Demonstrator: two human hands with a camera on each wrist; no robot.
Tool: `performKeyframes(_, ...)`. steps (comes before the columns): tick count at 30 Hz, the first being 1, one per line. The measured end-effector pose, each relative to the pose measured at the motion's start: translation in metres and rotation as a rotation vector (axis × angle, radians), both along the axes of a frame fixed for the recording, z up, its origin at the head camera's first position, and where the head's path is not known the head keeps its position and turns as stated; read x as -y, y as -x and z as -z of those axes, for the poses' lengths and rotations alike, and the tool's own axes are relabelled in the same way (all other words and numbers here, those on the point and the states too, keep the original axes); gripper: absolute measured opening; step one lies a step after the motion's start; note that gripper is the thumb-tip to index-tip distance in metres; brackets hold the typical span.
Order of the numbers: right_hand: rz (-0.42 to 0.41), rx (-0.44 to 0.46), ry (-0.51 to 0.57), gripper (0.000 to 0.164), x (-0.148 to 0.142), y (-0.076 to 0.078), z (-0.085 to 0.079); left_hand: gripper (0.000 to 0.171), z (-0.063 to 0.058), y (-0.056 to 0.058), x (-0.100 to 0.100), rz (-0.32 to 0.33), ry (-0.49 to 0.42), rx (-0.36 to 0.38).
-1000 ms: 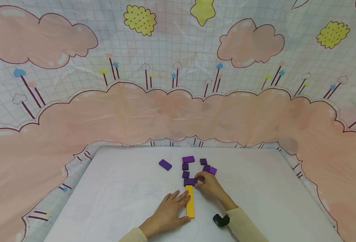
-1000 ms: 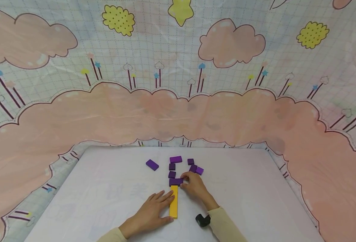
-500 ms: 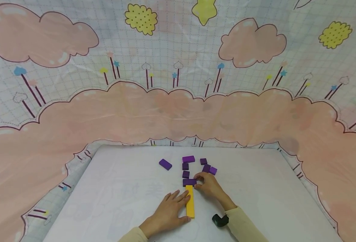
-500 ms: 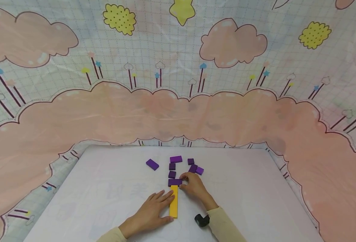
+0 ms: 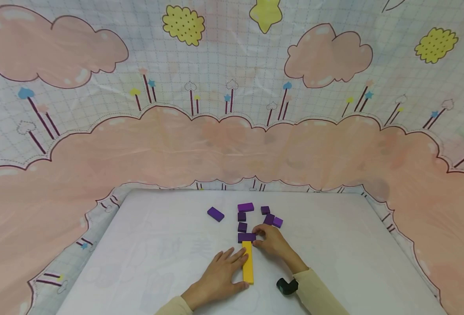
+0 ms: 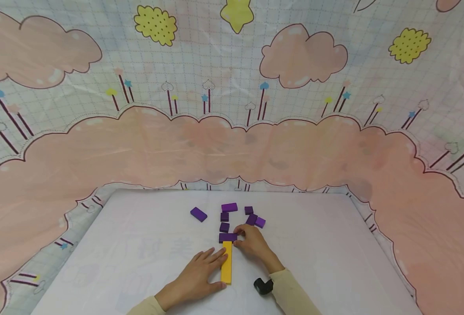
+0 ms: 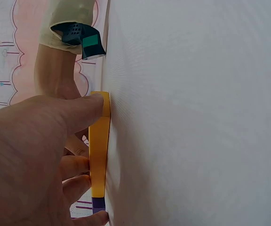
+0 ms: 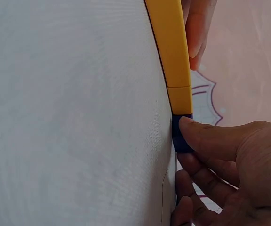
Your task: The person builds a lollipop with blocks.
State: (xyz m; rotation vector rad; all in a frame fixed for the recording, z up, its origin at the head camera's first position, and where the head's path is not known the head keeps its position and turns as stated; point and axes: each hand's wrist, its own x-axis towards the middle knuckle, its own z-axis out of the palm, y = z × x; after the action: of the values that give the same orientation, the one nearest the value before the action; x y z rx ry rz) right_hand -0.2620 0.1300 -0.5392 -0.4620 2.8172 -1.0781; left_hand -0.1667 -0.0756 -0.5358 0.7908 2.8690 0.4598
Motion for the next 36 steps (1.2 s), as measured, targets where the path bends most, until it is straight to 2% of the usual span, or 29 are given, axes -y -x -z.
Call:
performKeyframes(16, 0.001, 0.019, -0.008, 0.028, 0.001, 0.0, -0.001, 0.072, 0.001, -0.001, 0.001, 0.01, -0.009, -0.017)
performKeyframes(25, -0.001, 0.015, 0.023, 0.032, -0.002, 0.001, 0.001, 0.073, 0.001, 0.0, 0.0, -0.002, 0.004, 0.01)
performKeyframes(30, 0.038, 0.027, 0.036, 0.036, -0.003, -0.001, -0.003, 0.073, 0.0, 0.0, -0.001, -0.007, 0.009, 0.016)
performKeyframes(36, 0.049, -0.003, 0.071, 0.032, -0.006, -0.004, -0.012, 0.073, 0.0, -0.001, 0.0, -0.002, 0.007, 0.008)
